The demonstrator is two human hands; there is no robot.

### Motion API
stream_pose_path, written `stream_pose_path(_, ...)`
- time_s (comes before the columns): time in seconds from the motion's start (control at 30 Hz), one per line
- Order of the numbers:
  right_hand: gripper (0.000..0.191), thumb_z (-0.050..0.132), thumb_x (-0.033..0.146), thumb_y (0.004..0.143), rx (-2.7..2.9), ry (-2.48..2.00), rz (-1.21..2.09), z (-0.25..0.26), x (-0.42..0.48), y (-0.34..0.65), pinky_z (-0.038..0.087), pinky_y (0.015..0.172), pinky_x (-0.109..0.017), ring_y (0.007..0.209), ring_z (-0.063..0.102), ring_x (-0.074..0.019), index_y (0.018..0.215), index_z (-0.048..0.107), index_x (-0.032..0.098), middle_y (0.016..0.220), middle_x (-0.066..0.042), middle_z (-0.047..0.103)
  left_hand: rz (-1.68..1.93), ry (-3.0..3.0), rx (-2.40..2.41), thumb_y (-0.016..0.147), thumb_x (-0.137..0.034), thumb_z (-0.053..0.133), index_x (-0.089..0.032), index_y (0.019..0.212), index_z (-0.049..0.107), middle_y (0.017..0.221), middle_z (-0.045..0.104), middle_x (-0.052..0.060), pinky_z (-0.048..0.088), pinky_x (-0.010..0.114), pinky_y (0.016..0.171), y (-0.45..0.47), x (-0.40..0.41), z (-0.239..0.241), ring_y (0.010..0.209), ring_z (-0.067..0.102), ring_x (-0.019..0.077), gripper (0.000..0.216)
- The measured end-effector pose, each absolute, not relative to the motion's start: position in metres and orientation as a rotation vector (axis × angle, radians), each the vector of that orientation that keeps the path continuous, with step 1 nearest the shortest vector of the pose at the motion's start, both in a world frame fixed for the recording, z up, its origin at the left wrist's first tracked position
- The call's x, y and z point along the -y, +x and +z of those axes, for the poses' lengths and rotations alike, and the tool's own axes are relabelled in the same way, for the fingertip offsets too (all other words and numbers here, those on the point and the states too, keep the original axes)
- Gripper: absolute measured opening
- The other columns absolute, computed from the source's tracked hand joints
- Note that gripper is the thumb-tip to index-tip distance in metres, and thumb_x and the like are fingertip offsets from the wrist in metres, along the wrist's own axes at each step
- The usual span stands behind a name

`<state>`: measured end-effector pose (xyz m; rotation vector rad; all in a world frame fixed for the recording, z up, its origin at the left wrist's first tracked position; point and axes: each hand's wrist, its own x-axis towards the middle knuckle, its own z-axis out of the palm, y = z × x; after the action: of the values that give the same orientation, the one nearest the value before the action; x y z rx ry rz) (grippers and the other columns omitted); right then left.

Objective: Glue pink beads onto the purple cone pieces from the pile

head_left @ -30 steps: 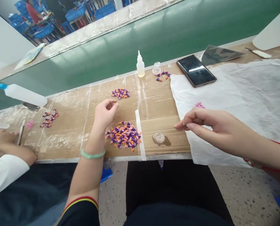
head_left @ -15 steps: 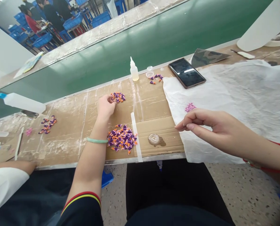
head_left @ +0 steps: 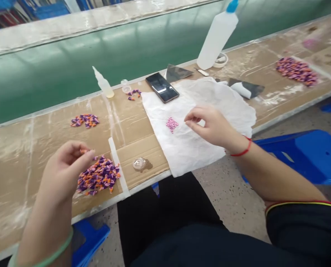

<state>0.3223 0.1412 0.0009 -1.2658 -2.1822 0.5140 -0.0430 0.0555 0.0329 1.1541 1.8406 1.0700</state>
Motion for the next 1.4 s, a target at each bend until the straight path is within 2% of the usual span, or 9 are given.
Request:
stream_pose_path(0.13, 0.010, 0.059, 0.018, 0.087, 2.316, -1.272, 0.543, -0.018, -0.146, 0.322, 0.049, 0.082, -0.039, 0.086, 0.060, -0.0217, 0.078, 0.063, 0.020, 0.084, -0.007, 0.067, 0.967, 1.152, -1.662, 0.072, -0.031, 0.079, -0.024, 0.069, 0.062, 0.057, 0.057, -0.004, 0.036, 0.023, 0.047, -0.029, -0.023, 0.027, 0.051, 0.048, 0.0116, 0.018)
stream_pose_path(0.27, 0.012, 0.059, 0.014, 0.086, 2.415, -1.258, 0.506, -0.024, -0.144, 0.307, 0.047, 0.087, -0.041, 0.089, 0.059, -0.0237, 0.076, 0.062, 0.020, 0.086, -0.008, 0.069, 0.945, 1.208, -1.542, 0.072, -0.032, 0.080, -0.024, 0.075, 0.069, 0.062, 0.063, 0.000, 0.044, 0.023, 0.048, -0.013, -0.002, 0.019, 0.053, 0.057, 0.0145, 0.014)
stream_pose_path(0.53, 0.012, 0.060, 0.011, 0.082, 2.408, -1.318, 0.471, -0.029, -0.147, 0.293, 0.047, 0.085, -0.039, 0.084, 0.058, -0.0235, 0.073, 0.063, 0.018, 0.084, -0.009, 0.071, 0.951, 1.221, -1.416, 0.080, -0.031, 0.077, -0.023, 0.077, 0.073, 0.060, 0.064, 0.001, 0.046, 0.020, 0.047, 0.005, 0.007, 0.011, 0.051, 0.057, 0.0126, 0.010)
stream_pose_path(0.77, 0.013, 0.059, 0.016, 0.083, 2.395, -1.352, 0.454, -0.031, -0.147, 0.288, 0.045, 0.082, -0.040, 0.084, 0.057, -0.0241, 0.070, 0.061, 0.019, 0.078, -0.008, 0.068, 0.996, 1.160, -1.431, 0.080, -0.037, 0.076, -0.020, 0.072, 0.073, 0.059, 0.064, 0.002, 0.047, 0.021, 0.047, 0.015, 0.013, 0.008, 0.049, 0.056, 0.0127, 0.019)
stream_pose_path(1.07, 0.018, 0.053, 0.008, 0.075, 2.401, -1.314, 0.458, -0.032, -0.149, 0.280, 0.041, 0.075, -0.038, 0.074, 0.048, -0.0217, 0.064, 0.047, 0.022, 0.068, -0.006, 0.056, 1.045, 1.116, -1.306, 0.086, -0.037, 0.073, -0.019, 0.074, 0.072, 0.060, 0.067, 0.002, 0.047, 0.019, 0.049, 0.031, 0.017, -0.004, 0.050, 0.058, 0.0108, 0.022)
stream_pose_path(1.23, 0.012, 0.053, 0.014, 0.082, 2.274, -1.115, 0.701, -0.013, -0.125, 0.280, 0.045, 0.071, -0.033, 0.073, 0.055, -0.0180, 0.073, 0.051, 0.022, 0.074, -0.003, 0.060, 1.157, 0.968, -1.198, 0.086, -0.035, 0.074, -0.020, 0.089, 0.074, 0.064, 0.068, 0.000, 0.048, 0.018, 0.052, 0.056, 0.013, -0.005, 0.053, 0.060, 0.0097, 0.015)
stream_pose_path(1.3, 0.010, 0.055, 0.017, 0.086, 2.153, -0.955, 0.815, 0.001, -0.109, 0.277, 0.046, 0.069, -0.032, 0.072, 0.055, -0.0167, 0.077, 0.053, 0.022, 0.075, -0.001, 0.060, 1.175, 0.914, -1.137, 0.085, -0.036, 0.076, -0.020, 0.103, 0.075, 0.065, 0.068, 0.000, 0.049, 0.019, 0.051, 0.071, 0.009, -0.003, 0.054, 0.061, 0.0104, 0.024)
stream_pose_path(1.4, 0.013, 0.057, 0.015, 0.087, 2.123, -0.787, 0.753, 0.019, -0.088, 0.269, 0.046, 0.070, -0.034, 0.072, 0.057, -0.0171, 0.078, 0.052, 0.023, 0.074, 0.000, 0.059, 1.203, 0.850, -1.043, 0.083, -0.037, 0.078, -0.019, 0.117, 0.073, 0.064, 0.066, -0.001, 0.050, 0.020, 0.052, 0.088, 0.003, 0.000, 0.052, 0.060, 0.0100, 0.038)
